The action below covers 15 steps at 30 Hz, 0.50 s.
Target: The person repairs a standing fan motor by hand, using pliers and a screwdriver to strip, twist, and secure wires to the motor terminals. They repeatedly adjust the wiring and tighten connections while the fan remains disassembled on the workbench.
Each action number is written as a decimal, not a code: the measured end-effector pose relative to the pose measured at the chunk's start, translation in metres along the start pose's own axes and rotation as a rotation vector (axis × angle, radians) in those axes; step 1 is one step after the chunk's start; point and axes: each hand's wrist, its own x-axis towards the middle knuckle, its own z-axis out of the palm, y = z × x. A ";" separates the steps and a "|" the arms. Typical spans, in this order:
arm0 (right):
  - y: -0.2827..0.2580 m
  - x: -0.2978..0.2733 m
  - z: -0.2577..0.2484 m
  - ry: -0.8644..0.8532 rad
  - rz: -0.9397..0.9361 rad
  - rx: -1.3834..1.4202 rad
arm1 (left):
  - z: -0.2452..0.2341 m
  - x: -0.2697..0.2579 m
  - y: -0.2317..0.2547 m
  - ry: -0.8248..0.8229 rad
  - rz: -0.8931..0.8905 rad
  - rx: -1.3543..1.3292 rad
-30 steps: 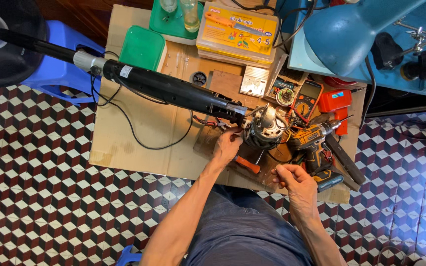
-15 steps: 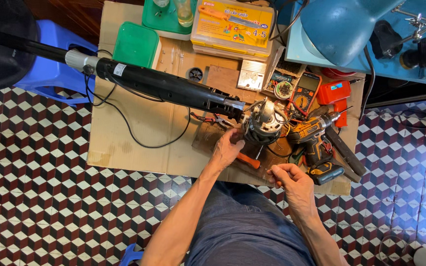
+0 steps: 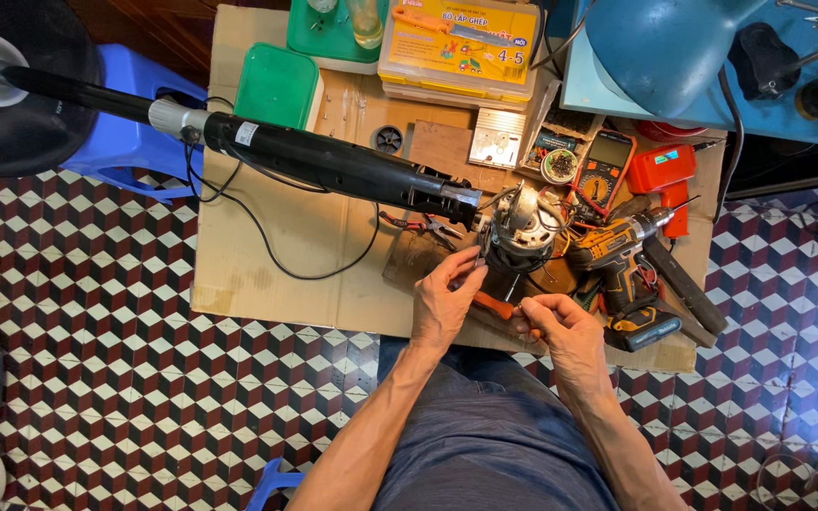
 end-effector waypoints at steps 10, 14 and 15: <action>-0.008 0.004 0.008 -0.002 -0.002 0.085 | 0.012 0.030 0.031 0.143 0.283 0.190; -0.010 0.003 0.007 0.012 0.013 0.111 | 0.010 0.033 0.033 0.149 0.313 0.236; -0.010 0.003 0.007 0.009 0.022 0.122 | 0.012 0.033 0.033 0.161 0.308 0.235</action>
